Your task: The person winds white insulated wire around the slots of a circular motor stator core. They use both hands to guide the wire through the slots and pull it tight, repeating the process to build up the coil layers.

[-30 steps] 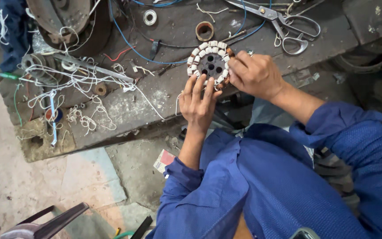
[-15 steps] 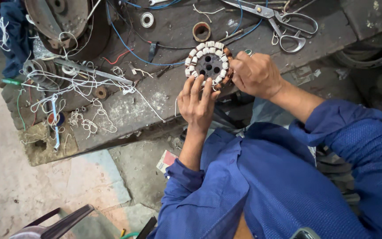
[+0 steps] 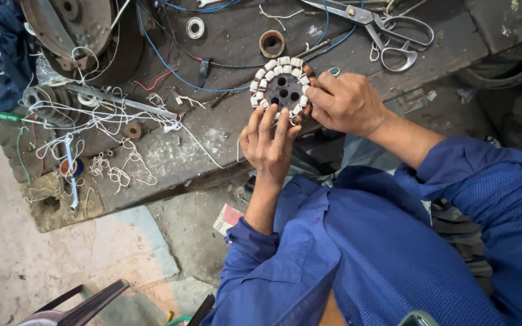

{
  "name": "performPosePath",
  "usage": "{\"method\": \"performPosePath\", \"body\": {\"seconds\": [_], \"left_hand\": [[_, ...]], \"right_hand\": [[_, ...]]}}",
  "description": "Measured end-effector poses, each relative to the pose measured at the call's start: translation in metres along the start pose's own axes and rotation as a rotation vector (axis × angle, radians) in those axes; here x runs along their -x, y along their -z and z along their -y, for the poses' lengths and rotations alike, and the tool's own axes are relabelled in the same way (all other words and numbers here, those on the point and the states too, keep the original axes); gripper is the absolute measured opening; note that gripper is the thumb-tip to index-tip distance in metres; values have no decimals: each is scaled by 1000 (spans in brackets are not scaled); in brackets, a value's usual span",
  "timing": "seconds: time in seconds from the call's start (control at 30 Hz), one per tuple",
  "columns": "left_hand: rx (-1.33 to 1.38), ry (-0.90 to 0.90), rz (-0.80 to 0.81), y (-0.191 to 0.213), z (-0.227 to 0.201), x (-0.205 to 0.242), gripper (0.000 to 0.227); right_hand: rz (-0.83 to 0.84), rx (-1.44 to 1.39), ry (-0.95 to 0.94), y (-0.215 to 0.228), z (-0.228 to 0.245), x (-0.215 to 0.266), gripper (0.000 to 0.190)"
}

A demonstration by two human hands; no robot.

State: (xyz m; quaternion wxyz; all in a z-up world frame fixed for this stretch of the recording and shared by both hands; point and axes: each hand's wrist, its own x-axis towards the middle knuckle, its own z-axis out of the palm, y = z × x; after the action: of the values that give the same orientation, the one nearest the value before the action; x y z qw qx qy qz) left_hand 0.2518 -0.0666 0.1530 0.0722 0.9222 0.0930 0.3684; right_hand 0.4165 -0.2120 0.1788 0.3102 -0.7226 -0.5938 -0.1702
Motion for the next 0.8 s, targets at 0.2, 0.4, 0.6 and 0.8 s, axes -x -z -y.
{"method": "performPosePath", "body": {"seconds": [0.2,0.4,0.6,0.8], "left_hand": [[-8,1,6,1,0,2,33],[0,2,-2,-1,2,4,33],[-4,-12,16,-2,4,7,32],[43,-20,-2,-3,7,9,33]], "right_hand": [[31,29,16,4,3,-2,25],[-5,24,68,6,4,-7,25],[-25,87,118,8,4,-11,23],[-56,128,114,7,6,-11,13]]}}
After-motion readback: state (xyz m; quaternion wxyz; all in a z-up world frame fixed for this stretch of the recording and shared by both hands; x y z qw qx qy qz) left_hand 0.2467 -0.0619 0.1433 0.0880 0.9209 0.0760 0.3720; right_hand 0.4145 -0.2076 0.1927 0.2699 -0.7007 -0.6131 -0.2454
